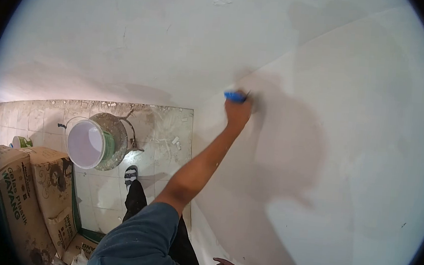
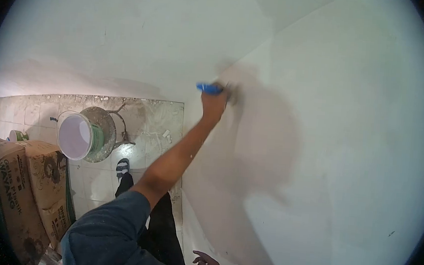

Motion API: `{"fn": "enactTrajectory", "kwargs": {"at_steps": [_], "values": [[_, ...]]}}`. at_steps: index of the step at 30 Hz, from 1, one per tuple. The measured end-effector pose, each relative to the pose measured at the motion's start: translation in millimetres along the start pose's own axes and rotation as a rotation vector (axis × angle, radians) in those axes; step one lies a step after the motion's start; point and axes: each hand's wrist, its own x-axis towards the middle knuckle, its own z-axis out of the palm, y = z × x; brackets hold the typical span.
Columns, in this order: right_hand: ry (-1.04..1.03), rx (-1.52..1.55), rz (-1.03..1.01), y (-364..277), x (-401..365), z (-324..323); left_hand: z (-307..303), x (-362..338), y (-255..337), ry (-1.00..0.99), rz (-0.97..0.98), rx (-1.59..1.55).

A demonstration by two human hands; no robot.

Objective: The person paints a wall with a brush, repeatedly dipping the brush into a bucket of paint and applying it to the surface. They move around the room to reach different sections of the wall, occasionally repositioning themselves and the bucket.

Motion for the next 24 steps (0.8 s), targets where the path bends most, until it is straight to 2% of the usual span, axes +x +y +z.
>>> {"fn": "enactTrajectory", "kwargs": {"at_steps": [1,2,3,5,6,8,10,11,12,13,15,16,17,18,19,20,23,24], "values": [[-0.031,0.018,-0.001,-0.2,0.2,-1.2,6.4,5.5,45.7,-0.162,-0.088,-0.377],[-0.028,0.016,-0.003,-0.4,0.9,-2.5,10.0,2.4,103.0,-0.242,-0.203,-0.571],[0.005,0.022,-0.028,-0.8,0.2,-2.8,7.1,4.5,125.4,-0.242,-0.205,-0.577],[0.04,0.028,-0.043,-2.0,-2.6,-1.3,-4.7,7.8,140.9,-0.503,-0.39,-0.763],[0.042,0.062,-0.018,-3.7,-3.4,-0.5,-4.7,6.7,100.0,-0.435,-0.317,-0.642],[0.039,0.09,0.006,-0.8,-8.3,-1.8,-24.7,17.0,-14.7,-0.364,-0.531,-0.822],[0.039,0.113,0.061,8.7,-11.2,-4.0,-64.2,18.3,-77.6,-0.124,-0.52,-0.544],[0.044,0.109,0.059,7.8,-13.7,-4.1,-73.3,12.5,-101.3,0.079,-0.512,-0.403],[0.038,0.131,0.025,6.7,-17.9,-1.7,-90.0,16.0,-149.5,0.172,-0.402,-0.131],[0.031,0.154,-0.012,5.5,-21.1,0.5,-89.7,3.9,-139.3,0.17,-0.401,-0.129],[0.028,0.102,-0.005,6.9,-18.6,-0.8,-63.2,-22.4,-84.6,0.126,-0.185,0.381],[0.02,0.049,0.022,9.6,-17.6,-1.2,-38.8,-34.5,-48.0,0.071,-0.116,0.322],[0.022,0.059,0.029,14.6,-16.1,-4.3,-12.6,-46.9,-11.1,0.114,-0.094,0.148],[-0.023,0.019,0.031,20.7,-12.8,-9.1,0.8,-51.0,28.2,-0.011,-0.016,0.035],[-0.07,-0.017,0.033,21.1,-14.1,-8.1,2.1,-55.6,85.1,-0.272,-0.195,-0.301],[-0.07,-0.002,0.074,18.1,-14.2,-7.3,11.0,-67.9,137.0,-0.305,-0.25,-0.512],[-0.06,-0.039,0.045,19.7,-9.7,-11.7,3.9,-102.9,149.3,-0.285,-0.338,-0.644],[-0.043,-0.038,0.047,14.5,-10.5,-11.8,-7.6,-111.5,123.0,-0.202,-0.427,-0.63]]}}
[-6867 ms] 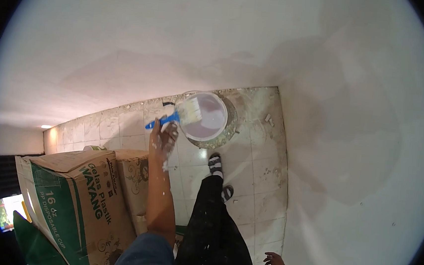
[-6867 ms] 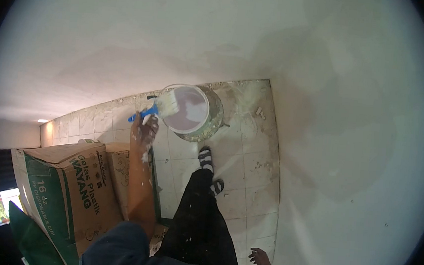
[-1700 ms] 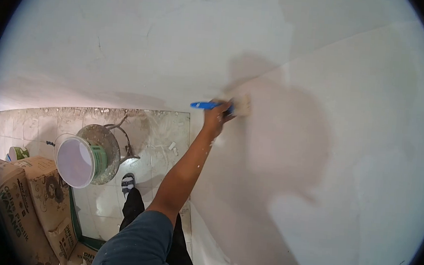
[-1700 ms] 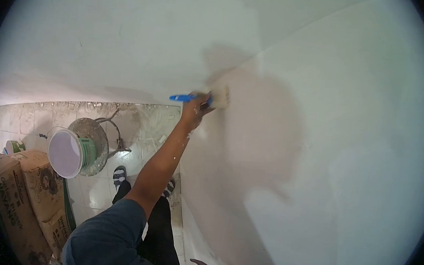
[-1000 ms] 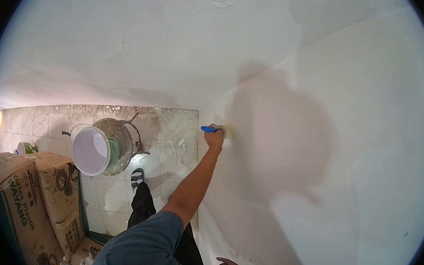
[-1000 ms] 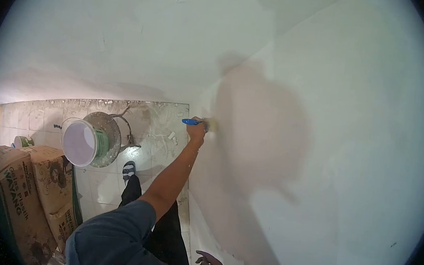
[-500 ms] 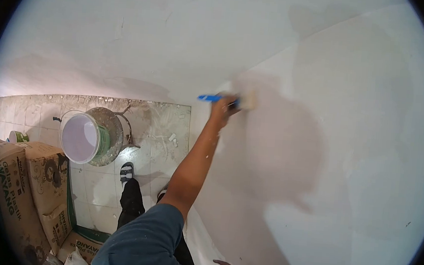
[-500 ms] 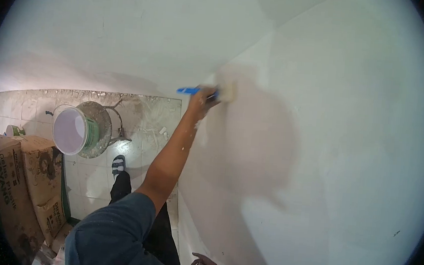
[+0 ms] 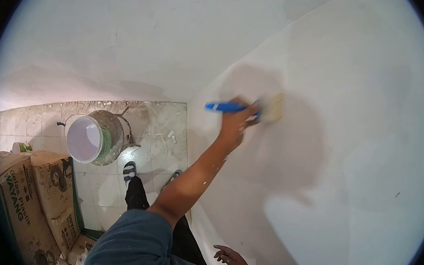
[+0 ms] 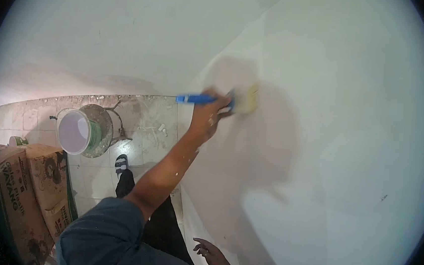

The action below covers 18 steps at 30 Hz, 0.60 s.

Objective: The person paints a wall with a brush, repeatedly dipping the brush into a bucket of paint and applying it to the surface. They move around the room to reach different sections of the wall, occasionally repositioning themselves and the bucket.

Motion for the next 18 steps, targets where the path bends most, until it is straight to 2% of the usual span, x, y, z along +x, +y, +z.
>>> {"fn": "enactTrajectory", "kwargs": {"at_steps": [1,3,5,6,8,9,10,11,12,14,15,17,18], "values": [[0.012,-0.007,-0.01,1.6,-1.6,-1.7,-42.3,8.2,-27.0,0.096,-0.055,-0.017],[-0.015,0.161,-0.03,10.3,-4.0,-3.7,-143.7,33.2,-77.6,0.18,0.018,0.191],[-0.01,0.081,0.021,14.0,-9.2,-0.9,-239.9,63.9,-143.4,0.492,0.134,0.626],[-0.006,-0.007,0.049,13.3,-7.8,-1.4,-228.8,59.8,-140.7,0.49,0.135,0.622],[0.042,-0.044,0.047,10.9,-13.2,0.5,-153.9,37.6,-132.5,0.58,0.404,0.873],[0.068,-0.068,0.05,11.7,-17.8,5.4,-107.4,19.9,-114.6,0.438,0.608,0.828],[0.072,-0.071,0.043,14.7,-21.5,4.8,-45.5,-11.0,-66.0,0.257,0.22,0.433],[0.048,-0.034,0.025,20.3,-25.0,3.1,-0.3,-29.5,-33.0,0.155,0.107,0.327],[0.023,0.003,0.013,22.9,-28.5,4.0,28.5,-29.1,-31.4,-0.033,0.457,0.245],[0.063,-0.057,-0.001,11.9,-30.9,6.9,90.1,-71.4,25.2,-0.267,0.106,-0.041],[0.102,-0.118,-0.004,6.1,-34.7,6.6,88.2,-70.0,28.2,-0.257,0.103,-0.052],[0.1,-0.132,0.005,-4.2,-44.4,9.2,71.0,-58.2,32.2,-0.3,-0.079,-0.074],[0.134,-0.108,0.03,-7.2,-46.3,11.5,40.5,-36.9,9.2,-0.183,-0.039,-0.118]]}}
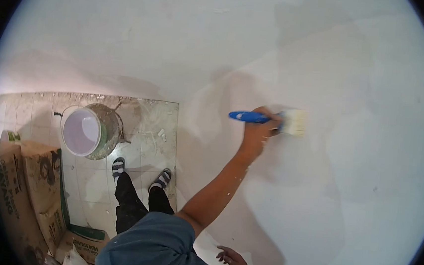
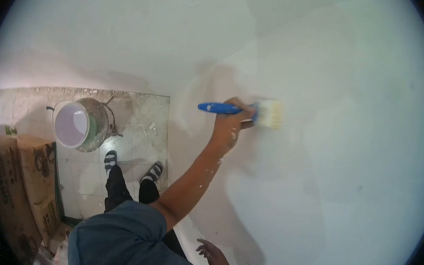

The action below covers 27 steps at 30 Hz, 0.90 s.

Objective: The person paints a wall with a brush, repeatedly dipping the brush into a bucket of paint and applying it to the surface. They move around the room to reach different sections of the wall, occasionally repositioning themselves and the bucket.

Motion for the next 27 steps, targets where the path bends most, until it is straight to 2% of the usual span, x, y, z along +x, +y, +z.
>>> {"fn": "enactTrajectory", "kwargs": {"at_steps": [1,2,3,5,6,8,9,11,12,13,14,15,17,18,20,22,24,26,27], "values": [[0.038,0.029,0.024,2.1,4.4,1.9,-52.6,19.2,-22.2,0.081,-0.057,-0.048],[-0.014,0.04,0.039,20.6,7.7,-0.3,-104.6,33.7,-38.1,0.172,-0.063,0.014],[-0.053,0.096,0.062,26.8,7.9,2.3,-147.6,41.6,-49.7,0.278,-0.008,0.03],[0.017,0.067,0.023,-7.0,-0.5,24.5,-242.2,65.4,-75.0,0.463,0.003,0.053],[0.013,0.135,0.128,10.9,9.2,25.8,-289.1,74.3,-86.3,0.533,0.022,0.052],[-0.009,0.127,0.147,17.7,27.3,30.9,-385.6,90.2,-116.8,0.774,0.162,0.655],[-0.03,0.111,0.146,17.8,29.8,32.9,-402.6,86.1,-122.4,0.789,0.143,0.652],[-0.047,0.099,0.137,5.5,34.4,37.4,-418.2,82.4,-127.4,1.031,-0.067,1.375],[-0.068,0.088,0.101,-0.6,39.1,35.5,-406.7,73.5,-147.3,0.736,0.22,1.099],[-0.076,0.089,0.103,3.9,44.8,29.9,-379.6,74.1,-170.1,0.758,0.374,1.035],[-0.14,0.068,0.146,13.3,52.9,21.5,-325.2,58.3,-153.7,0.677,0.417,0.878],[-0.204,0.046,0.191,20.8,55.9,16.8,-276.2,42.5,-126.7,0.548,0.19,0.556],[-0.213,0.036,0.186,10.7,67.3,15.6,-203.3,26.5,-93.4,0.27,0.466,0.508],[-0.209,-0.027,0.201,7.0,73.9,14.6,-179.3,19.6,-67.9,0.265,0.471,0.517],[-0.185,-0.051,0.195,-2.9,78.9,9.9,-143.4,13.4,-33.2,0.158,0.075,0.047],[-0.169,-0.049,0.181,-6.5,73.5,5.0,-195.1,50.2,-51.5,0.28,0.187,0.094],[-0.159,-0.044,0.161,1.4,72.7,1.0,-275.1,82.9,-90.0,0.575,0.198,0.253],[-0.167,-0.164,0.153,20.7,73.8,-3.5,-332.7,92.5,-112.6,0.791,0.326,0.82],[-0.172,-0.149,0.164,21.7,73.5,-0.6,-347.1,83.0,-111.3,0.86,0.331,0.996]]}}
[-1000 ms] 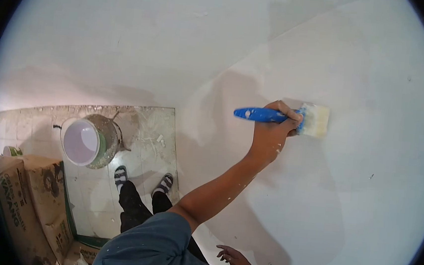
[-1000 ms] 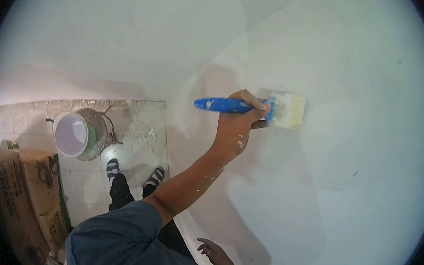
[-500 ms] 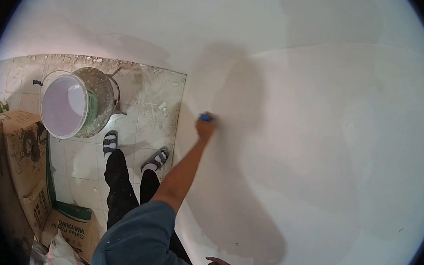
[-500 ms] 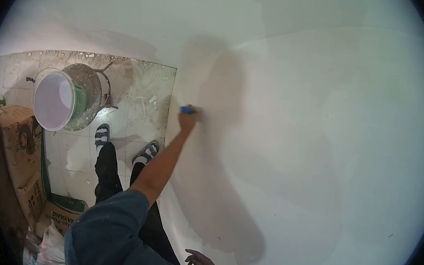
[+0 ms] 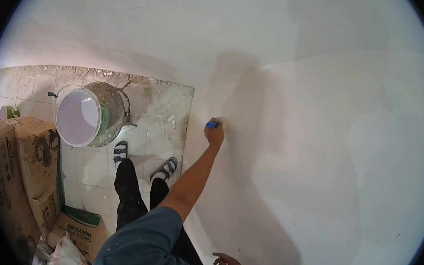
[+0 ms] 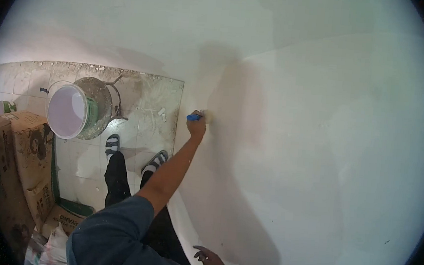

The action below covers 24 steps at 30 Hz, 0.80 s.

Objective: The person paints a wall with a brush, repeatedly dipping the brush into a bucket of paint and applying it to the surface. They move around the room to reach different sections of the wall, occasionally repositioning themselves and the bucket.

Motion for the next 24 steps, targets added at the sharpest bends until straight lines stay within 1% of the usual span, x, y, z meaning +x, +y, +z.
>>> {"fn": "enactTrajectory", "kwargs": {"at_steps": [1,2,3,5,6,7,8,9,10,11,12,13,14,15,16,17,18,20,21,22,23,24], "values": [[-0.012,-0.041,0.029,-5.1,3.5,1.0,-13.1,4.2,-11.7,0.055,0.056,0.17],[-0.02,-0.086,0.046,-13.1,9.8,0.2,-33.8,14.0,-12.5,0.07,0.224,-0.053],[-0.02,-0.141,0.04,-20.7,15.9,2.5,-55.6,9.8,-12.5,0.0,0.001,-0.239],[-0.066,-0.167,-0.024,-14.8,45.4,6.6,-117.2,6.1,11.5,0.005,-0.162,-0.468],[-0.102,-0.205,-0.069,-12.6,60.6,12.5,-155.7,6.8,10.7,-0.03,-0.155,-0.53],[-0.129,-0.281,-0.089,-31.9,75.9,16.8,-199.4,-5.8,65.5,0.01,-0.244,-0.501],[-0.115,-0.273,-0.096,-33.0,99.6,24.4,-237.2,-12.3,102.2,0.114,-0.222,-0.391],[-0.13,-0.249,-0.29,-23.7,130.4,30.5,-277.1,-11.2,116.7,0.13,-0.141,-0.369],[-0.124,-0.284,-0.329,-37.9,154.6,38.7,-316.3,-7.7,130.7,0.18,-0.055,-0.249],[-0.162,-0.272,-0.349,-46.5,185.4,46.3,-347.2,-7.2,163.1,0.181,0.105,-0.261],[-0.118,-0.273,-0.396,-47.5,224.3,61.7,-374.3,1.0,181.4,0.284,0.26,-0.181],[-0.018,-0.385,-0.585,-73.1,248.9,78.9,-397.7,11.5,200.6,0.342,0.374,-0.109],[-0.004,-0.359,-0.573,-93.0,273.6,95.2,-418.9,25.7,215.1,0.41,0.487,-0.038],[0.036,-0.384,-0.549,-115.4,296.3,114.3,-441.0,45.3,221.2,0.407,0.512,0.068],[0.068,-0.352,-0.606,-132.5,320.9,132.3,-458.7,66.0,223.7,0.392,0.526,0.168],[0.069,-0.298,-0.662,-166.1,322.4,147.9,-470.9,84.4,224.7,0.379,0.45,0.186],[0.053,-0.295,-0.679,-195.3,324.3,164.7,-479.5,105.0,221.4,0.333,0.47,0.272],[0.064,-0.018,-0.704,-235.0,327.7,199.4,-486.5,137.3,221.1,0.196,0.467,0.443],[0.055,-0.013,-0.703,-243.3,329.9,215.2,-483.3,148.6,220.2,0.105,0.44,0.526],[0.078,0.042,-0.701,-248.0,331.6,228.3,-480.4,162.9,207.8,0.041,0.392,0.499],[0.098,0.093,-0.7,-250.6,334.6,238.3,-478.2,179.0,186.1,0.022,0.421,0.432],[0.089,0.088,-0.699,-246.2,341.2,247.8,-474.5,187.2,175.6,-0.014,0.415,0.454]]}}
